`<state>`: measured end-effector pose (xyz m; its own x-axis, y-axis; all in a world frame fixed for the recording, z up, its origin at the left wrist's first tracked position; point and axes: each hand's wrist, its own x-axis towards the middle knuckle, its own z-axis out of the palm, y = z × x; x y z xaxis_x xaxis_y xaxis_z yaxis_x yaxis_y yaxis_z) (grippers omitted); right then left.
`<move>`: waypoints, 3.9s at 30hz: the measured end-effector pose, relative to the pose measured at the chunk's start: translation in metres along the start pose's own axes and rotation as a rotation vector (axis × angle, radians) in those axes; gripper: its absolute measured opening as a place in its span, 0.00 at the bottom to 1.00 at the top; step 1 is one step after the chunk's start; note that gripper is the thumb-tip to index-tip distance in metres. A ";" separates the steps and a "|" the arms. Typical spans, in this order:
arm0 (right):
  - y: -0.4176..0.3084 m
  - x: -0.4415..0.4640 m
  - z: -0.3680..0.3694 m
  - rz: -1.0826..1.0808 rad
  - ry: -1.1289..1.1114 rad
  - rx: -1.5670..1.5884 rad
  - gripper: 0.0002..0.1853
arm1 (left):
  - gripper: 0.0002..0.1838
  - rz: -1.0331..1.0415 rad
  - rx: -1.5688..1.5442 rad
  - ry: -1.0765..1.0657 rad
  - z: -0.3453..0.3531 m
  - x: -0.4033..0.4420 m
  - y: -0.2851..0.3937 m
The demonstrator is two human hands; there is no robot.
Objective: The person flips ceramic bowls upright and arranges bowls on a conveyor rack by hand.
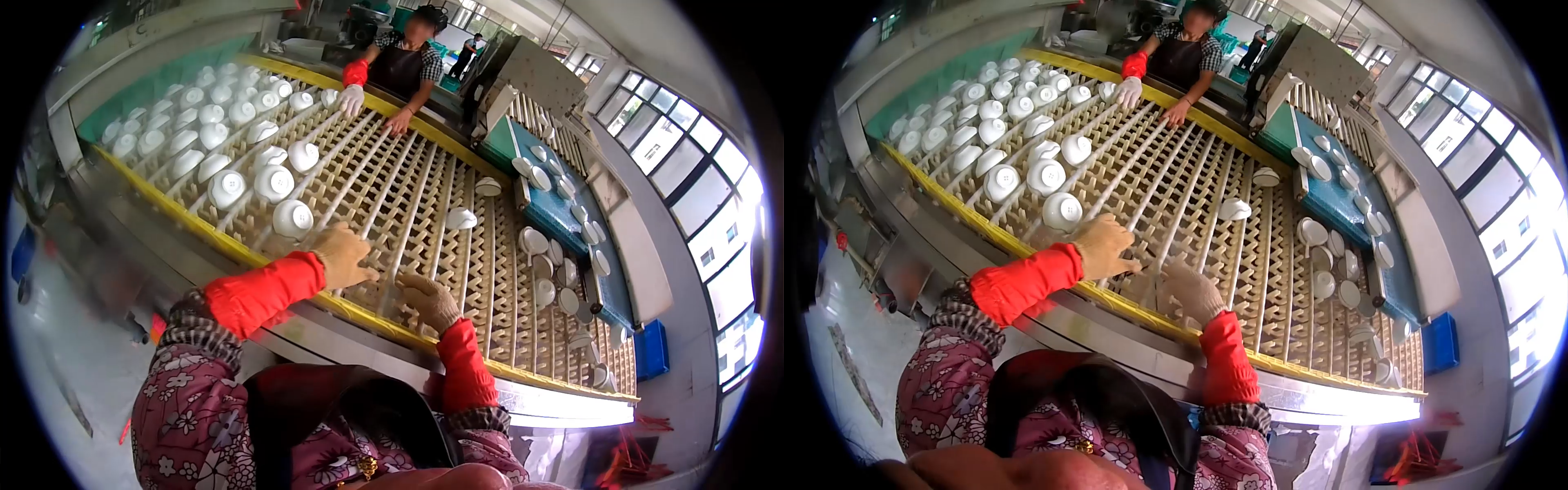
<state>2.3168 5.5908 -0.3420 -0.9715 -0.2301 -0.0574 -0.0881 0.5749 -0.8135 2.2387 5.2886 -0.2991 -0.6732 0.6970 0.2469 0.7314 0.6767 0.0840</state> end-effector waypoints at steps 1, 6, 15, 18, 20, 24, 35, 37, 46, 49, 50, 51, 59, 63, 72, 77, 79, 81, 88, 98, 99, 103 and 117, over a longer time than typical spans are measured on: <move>0.002 -0.002 0.000 0.015 0.012 0.025 0.21 | 0.35 -0.028 -0.054 -0.009 0.012 0.010 0.013; -0.012 -0.010 -0.002 0.159 0.094 -0.005 0.18 | 0.16 -0.114 -0.355 0.178 0.067 0.059 0.093; 0.079 -0.078 -0.098 0.095 0.626 0.415 0.23 | 0.20 -0.248 -0.206 0.114 0.068 0.063 0.077; 0.159 -0.106 -0.164 0.158 0.808 0.283 0.21 | 0.23 -0.162 -0.063 0.114 0.077 0.063 0.084; 0.174 -0.136 -0.202 0.163 1.022 0.179 0.15 | 0.24 -0.123 -0.003 0.028 0.084 0.065 0.085; 0.262 -0.161 -0.273 0.291 1.240 0.267 0.28 | 0.30 -0.211 -0.014 -0.241 0.076 0.068 0.092; 0.286 -0.146 -0.344 0.727 0.786 -1.063 0.28 | 0.26 -0.194 -0.012 -0.090 0.088 0.064 0.087; 0.287 -0.141 -0.349 0.895 0.635 -1.051 0.24 | 0.29 -0.255 -0.005 -0.164 0.078 0.069 0.095; 0.314 -0.133 -0.353 0.579 0.644 -0.977 0.23 | 0.27 -0.365 0.068 -0.172 0.076 0.071 0.102; 0.313 -0.142 -0.346 0.362 0.692 -0.631 0.21 | 0.28 -0.404 0.036 -0.218 0.078 0.076 0.104; 0.286 -0.140 -0.325 0.459 0.789 -0.286 0.19 | 0.28 -0.415 0.025 -0.246 0.081 0.075 0.104; 0.280 -0.134 -0.312 0.497 0.784 0.068 0.15 | 0.28 -0.415 -0.017 -0.246 0.082 0.074 0.102; 0.130 -0.045 -0.197 0.112 0.317 0.470 0.15 | 0.31 -0.481 0.015 -0.322 0.080 0.083 0.102; 0.058 0.036 -0.146 -0.244 0.063 0.938 0.21 | 0.28 -0.492 -0.010 -0.369 0.078 0.085 0.104; 0.126 0.012 -0.151 0.068 0.209 0.566 0.24 | 0.29 -0.513 -0.035 -0.177 0.093 0.084 0.103; 0.241 -0.021 -0.243 -0.160 0.872 -0.366 0.28 | 0.28 -0.510 -0.020 -0.214 0.088 0.086 0.102; 0.238 -0.037 -0.281 0.060 0.938 -0.437 0.32 | 0.28 -0.515 0.020 -0.204 0.087 0.087 0.103; 0.249 -0.037 -0.317 0.151 0.951 -0.502 0.33 | 0.27 -0.548 0.036 -0.224 0.087 0.086 0.103; 0.287 0.043 -0.388 0.131 0.548 -0.902 0.30 | 0.27 -0.566 0.057 -0.181 0.088 0.085 0.104; 0.295 0.122 -0.328 0.368 0.613 -0.529 0.19 | 0.25 -0.659 0.074 -0.215 0.072 0.096 0.113; 0.288 0.107 -0.320 0.262 0.730 -0.254 0.20 | 0.25 -0.665 0.076 -0.217 0.074 0.098 0.113; 0.240 0.080 -0.288 -0.014 0.501 0.125 0.25 | 0.28 -0.634 0.129 -0.111 0.074 0.104 0.124; 0.243 0.000 -0.358 0.176 0.852 -0.710 0.41 | 0.53 0.029 -0.037 -0.075 0.064 0.145 0.207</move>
<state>2.2167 6.0117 -0.3324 -0.7921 0.3545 0.4969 0.2243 0.9262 -0.3032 2.2856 5.5451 -0.3081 -0.6571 0.7328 0.1767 0.7532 0.6478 0.1141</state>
